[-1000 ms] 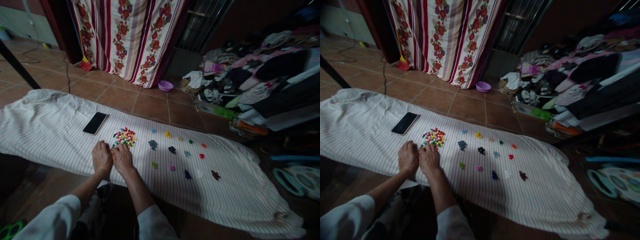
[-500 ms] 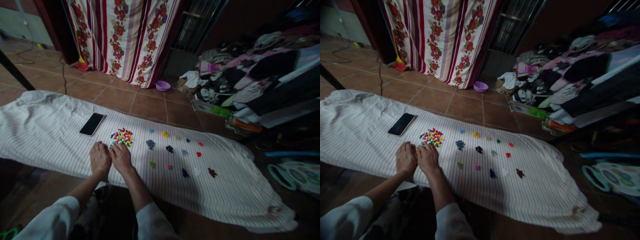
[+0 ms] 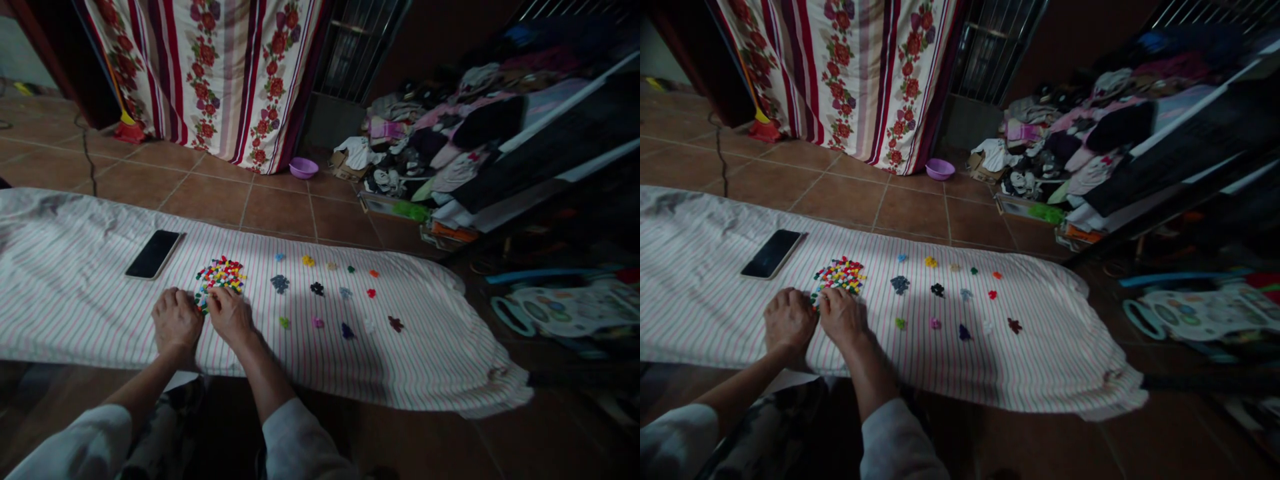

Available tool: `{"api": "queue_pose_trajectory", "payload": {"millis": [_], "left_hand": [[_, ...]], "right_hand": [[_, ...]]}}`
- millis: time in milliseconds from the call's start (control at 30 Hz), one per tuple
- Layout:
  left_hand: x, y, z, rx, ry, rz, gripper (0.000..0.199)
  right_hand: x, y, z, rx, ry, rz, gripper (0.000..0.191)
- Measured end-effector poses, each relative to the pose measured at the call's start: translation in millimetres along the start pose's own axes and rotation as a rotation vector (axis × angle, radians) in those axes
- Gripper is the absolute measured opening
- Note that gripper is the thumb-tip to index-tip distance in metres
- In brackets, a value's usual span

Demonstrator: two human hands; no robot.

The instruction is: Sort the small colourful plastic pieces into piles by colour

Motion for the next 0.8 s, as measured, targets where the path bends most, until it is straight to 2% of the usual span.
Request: {"api": "queue_pose_trajectory", "payload": {"millis": [133, 233, 367, 533, 633, 800], "left_hand": [[0.0, 0, 0, 0.005, 0.003, 0.007, 0.026], [-0.3, 0, 0, -0.004, -0.007, 0.028, 0.027], [0.6, 0, -1, -0.003, -0.017, 0.044, 0.028], [0.4, 0, 0, 0.006, -0.026, 0.037, 0.028], [-0.3, 0, 0, 0.017, -0.026, 0.024, 0.026], [-0.6, -1, 0, 0.012, -0.044, 0.004, 0.024]], "right_hand": [[7, 12, 0, -0.09, 0.061, 0.128, 0.016], [12, 27, 2, -0.186, 0.133, 0.341, 0.016], [18, 56, 6, -0.343, 0.23, 0.679, 0.02], [30, 99, 6, -0.559, 0.416, 1.015, 0.036], [39, 118, 2, -0.62, 0.496, 1.078, 0.042], [49, 137, -6, -0.644, 0.555, 1.06, 0.044]]}}
Point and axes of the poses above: each hand's wrist, its own z-axis towards the middle knuckle, its own x-axis out of the back of the hand, y = z × x, the point moved 4 cm from there along z, towards the middle knuckle, and after that the axes turned 10 degrees about -z, right-handed, at the moved point
